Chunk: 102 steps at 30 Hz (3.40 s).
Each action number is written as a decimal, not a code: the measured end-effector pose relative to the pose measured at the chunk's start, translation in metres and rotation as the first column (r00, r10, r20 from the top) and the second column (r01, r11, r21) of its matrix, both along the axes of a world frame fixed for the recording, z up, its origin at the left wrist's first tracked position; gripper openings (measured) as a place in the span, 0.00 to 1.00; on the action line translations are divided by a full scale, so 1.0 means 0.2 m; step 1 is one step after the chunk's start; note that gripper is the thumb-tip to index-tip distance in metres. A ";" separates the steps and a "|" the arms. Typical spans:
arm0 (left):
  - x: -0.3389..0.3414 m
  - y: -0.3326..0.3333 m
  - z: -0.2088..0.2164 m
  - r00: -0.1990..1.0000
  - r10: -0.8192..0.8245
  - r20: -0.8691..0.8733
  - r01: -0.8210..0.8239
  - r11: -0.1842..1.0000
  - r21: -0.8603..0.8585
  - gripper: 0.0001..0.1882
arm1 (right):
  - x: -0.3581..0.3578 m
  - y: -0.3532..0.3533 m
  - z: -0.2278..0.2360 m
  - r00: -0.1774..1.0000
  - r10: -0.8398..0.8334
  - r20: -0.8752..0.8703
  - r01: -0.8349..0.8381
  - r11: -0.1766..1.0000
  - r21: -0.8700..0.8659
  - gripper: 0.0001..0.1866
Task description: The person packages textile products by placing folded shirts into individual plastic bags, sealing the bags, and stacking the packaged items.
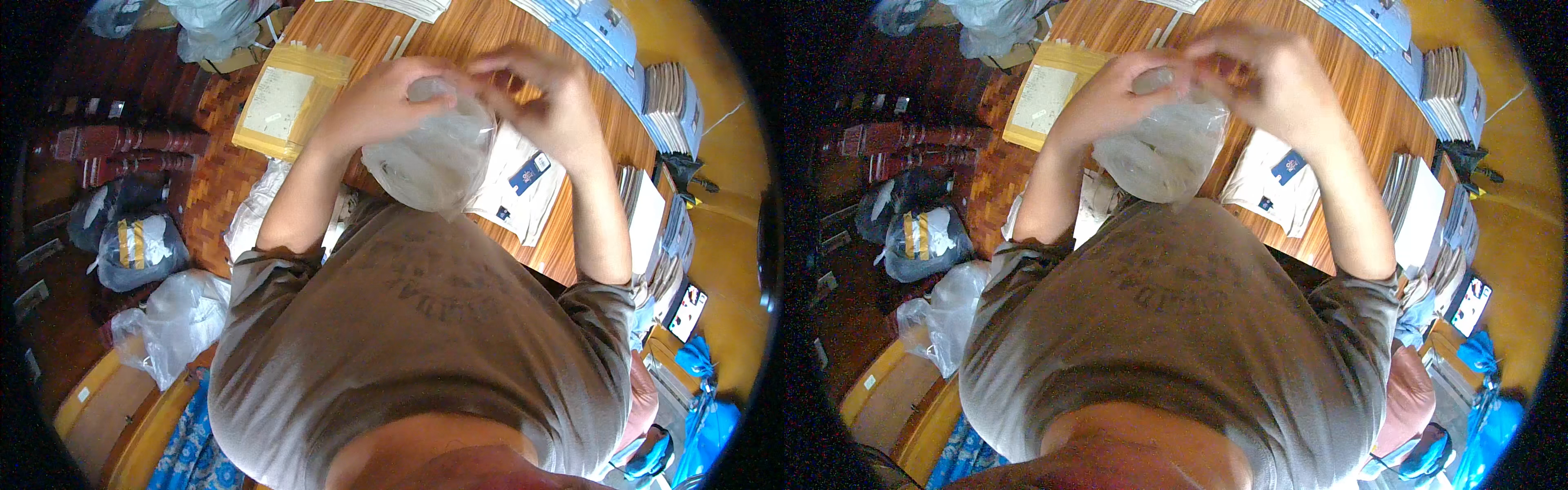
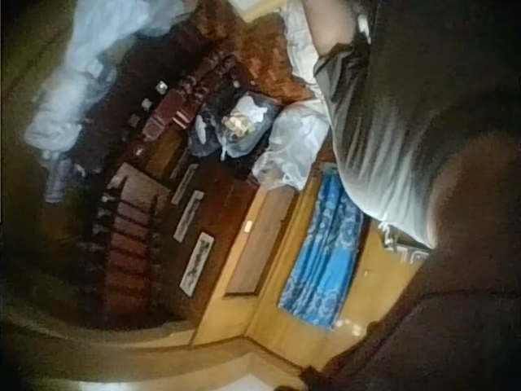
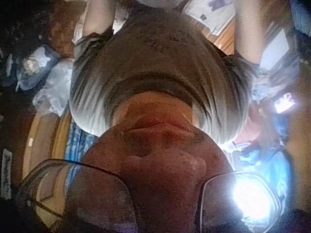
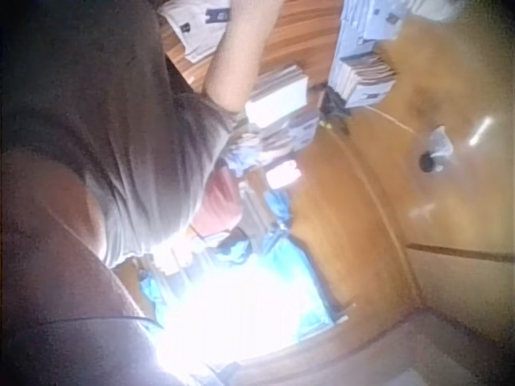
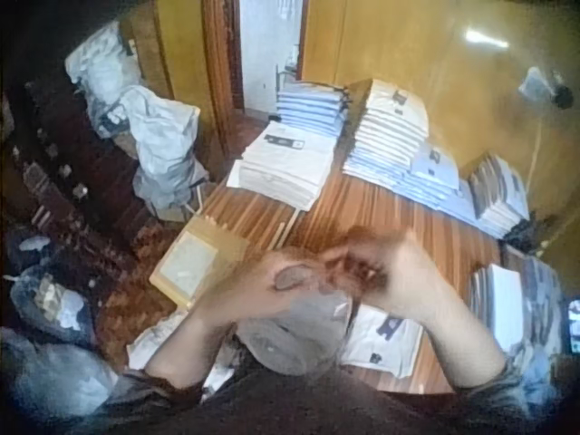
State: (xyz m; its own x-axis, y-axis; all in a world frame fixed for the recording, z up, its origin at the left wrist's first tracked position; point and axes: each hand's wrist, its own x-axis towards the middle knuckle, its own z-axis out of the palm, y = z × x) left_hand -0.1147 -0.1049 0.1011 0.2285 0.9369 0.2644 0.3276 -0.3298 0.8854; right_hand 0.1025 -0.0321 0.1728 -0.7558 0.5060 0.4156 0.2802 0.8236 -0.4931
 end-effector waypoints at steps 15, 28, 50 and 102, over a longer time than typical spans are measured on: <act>-0.05 0.01 -0.05 0.907 -0.052 0.418 0.155 0.964 -0.214 0.29 | -0.04 -0.04 -0.05 0.983 -0.051 0.178 0.049 0.999 0.017 0.06; -0.05 0.02 -0.07 0.955 -0.004 0.297 0.047 0.989 -0.138 0.16 | -0.04 -0.06 -0.04 0.996 -0.059 0.074 0.058 0.998 0.014 0.06; -0.13 -0.35 -0.16 0.883 0.024 0.468 -0.021 1.000 -0.012 0.22 | -0.11 -0.29 -0.07 0.925 -0.025 0.379 -0.032 0.989 0.144 0.07; 0.01 -0.15 0.25 0.951 0.000 -0.310 0.098 0.948 0.302 0.13 | 0.11 -0.29 0.00 0.914 -0.089 0.396 0.137 0.986 -0.095 0.07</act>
State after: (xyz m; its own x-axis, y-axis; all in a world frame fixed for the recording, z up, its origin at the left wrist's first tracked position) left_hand -0.1123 -0.1342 0.1502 0.3873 0.8043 0.4507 0.5395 -0.5941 0.5966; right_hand 0.1250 -0.0908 0.1720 -0.7800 0.6250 0.0326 0.5574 0.7174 -0.4179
